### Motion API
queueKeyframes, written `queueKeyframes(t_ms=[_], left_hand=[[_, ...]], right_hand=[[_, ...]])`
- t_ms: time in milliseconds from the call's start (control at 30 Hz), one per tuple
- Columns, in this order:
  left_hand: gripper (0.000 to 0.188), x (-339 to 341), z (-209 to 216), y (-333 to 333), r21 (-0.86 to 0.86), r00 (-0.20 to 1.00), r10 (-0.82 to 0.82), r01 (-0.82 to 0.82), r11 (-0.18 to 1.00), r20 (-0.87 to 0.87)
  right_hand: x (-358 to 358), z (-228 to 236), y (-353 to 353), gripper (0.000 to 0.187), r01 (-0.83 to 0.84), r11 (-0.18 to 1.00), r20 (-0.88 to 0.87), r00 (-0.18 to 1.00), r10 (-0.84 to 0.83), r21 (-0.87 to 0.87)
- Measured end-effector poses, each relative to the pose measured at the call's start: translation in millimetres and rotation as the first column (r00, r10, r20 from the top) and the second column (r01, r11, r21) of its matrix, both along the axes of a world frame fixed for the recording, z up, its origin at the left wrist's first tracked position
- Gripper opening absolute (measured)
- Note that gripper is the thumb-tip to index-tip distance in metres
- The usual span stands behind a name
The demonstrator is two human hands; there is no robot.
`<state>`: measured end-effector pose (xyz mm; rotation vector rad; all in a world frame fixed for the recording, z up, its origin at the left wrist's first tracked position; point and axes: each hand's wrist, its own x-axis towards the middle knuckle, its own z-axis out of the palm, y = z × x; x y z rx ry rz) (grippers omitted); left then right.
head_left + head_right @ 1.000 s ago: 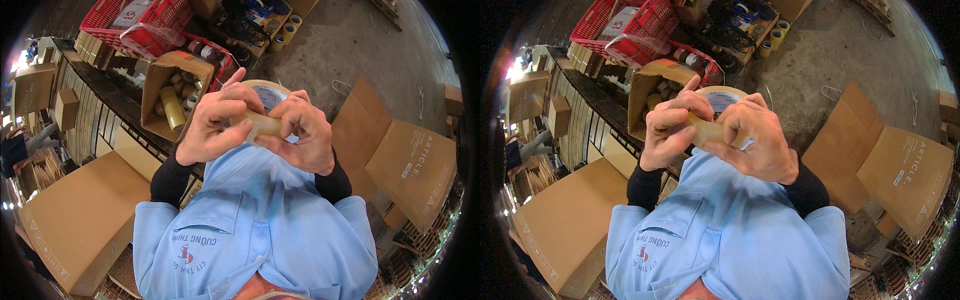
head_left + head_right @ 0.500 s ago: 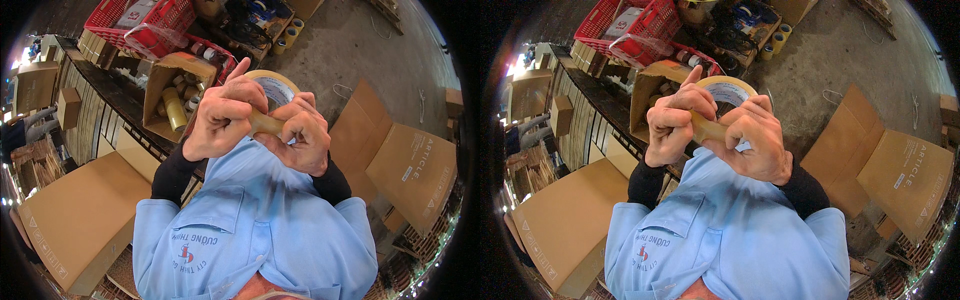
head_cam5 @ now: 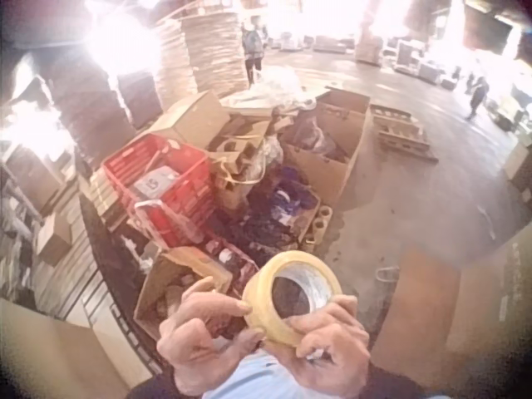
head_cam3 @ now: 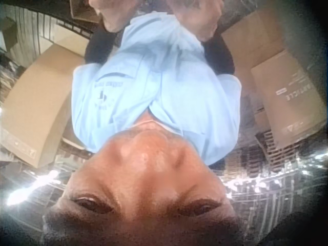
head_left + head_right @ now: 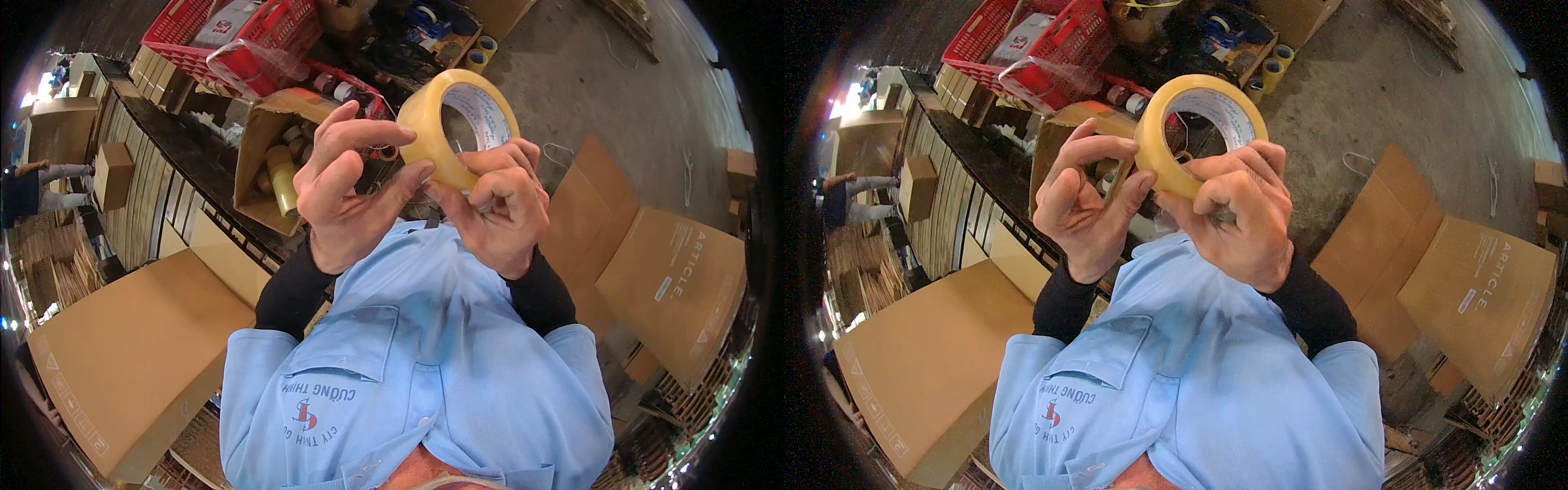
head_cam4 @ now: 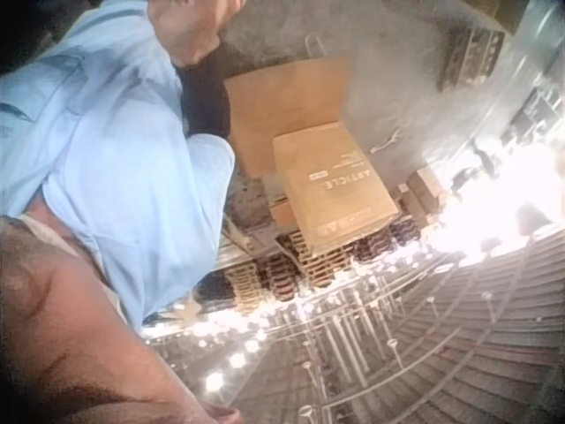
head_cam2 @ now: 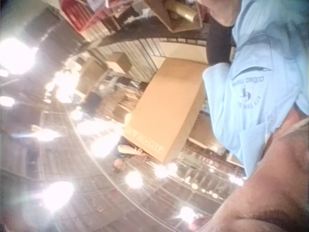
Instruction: The person repeatedly picks up rolls of clear packing tape from a red basket, rotates them to inspect the edges and labels, and places them back into the basket. The task involves handling multiple tape rolls one at a time without using any tools.
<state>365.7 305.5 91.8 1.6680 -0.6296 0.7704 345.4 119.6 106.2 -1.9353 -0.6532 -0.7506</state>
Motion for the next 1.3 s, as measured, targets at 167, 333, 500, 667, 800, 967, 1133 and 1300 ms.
queueKeyframes(t_ms=[167,333,500,667,800,967,1133,1300], left_hand=[[0.03,7.2,6.0,-4.0,0.055,0.986,0.167,-0.166,0.985,-0.012],[0.024,12.2,10.3,-0.6,0.093,0.976,0.208,-0.203,0.975,-0.056],[0.02,15.4,16.0,5.1,0.145,0.971,0.223,-0.21,0.967,-0.082],[0.019,19.4,16.5,9.8,0.172,0.966,0.246,-0.23,0.958,-0.077],[0.021,24.0,16.0,7.6,0.179,0.964,0.259,-0.245,0.953,-0.062],[0.02,18.9,13.4,7.8,0.105,0.983,0.131,-0.118,0.987,-0.127],[0.016,12.4,-7.8,12.0,-0.162,0.975,0.063,-0.099,0.982,-0.214],[0.011,27.1,-22.0,4.3,-0.144,0.931,-0.045,-0.008,0.99,-0.362]], right_hand=[[20.3,-2.4,9.5,0.038,0.041,0.994,0.108,0.994,-0.03,-0.099],[37.7,-3.9,11.3,0.035,0.054,0.981,0.215,0.977,-0.013,-0.186],[46.7,-7.1,13.3,0.034,0.048,0.973,0.257,0.966,0.012,-0.226],[49.4,-8.7,20.0,0.033,0.055,0.968,0.264,0.965,0.012,-0.245],[52.6,-5.0,25.1,0.031,0.076,0.974,0.266,0.964,-0.016,-0.215],[46.3,-9.6,28.3,0.023,0.055,0.992,0.243,0.97,-0.025,-0.117],[39.8,-9.0,49.1,0.023,0.144,0.989,0.24,0.962,-0.132,-0.032],[32.7,-36.8,41.2,0.025,0.282,0.957,0.182,0.946,-0.267,-0.063]])
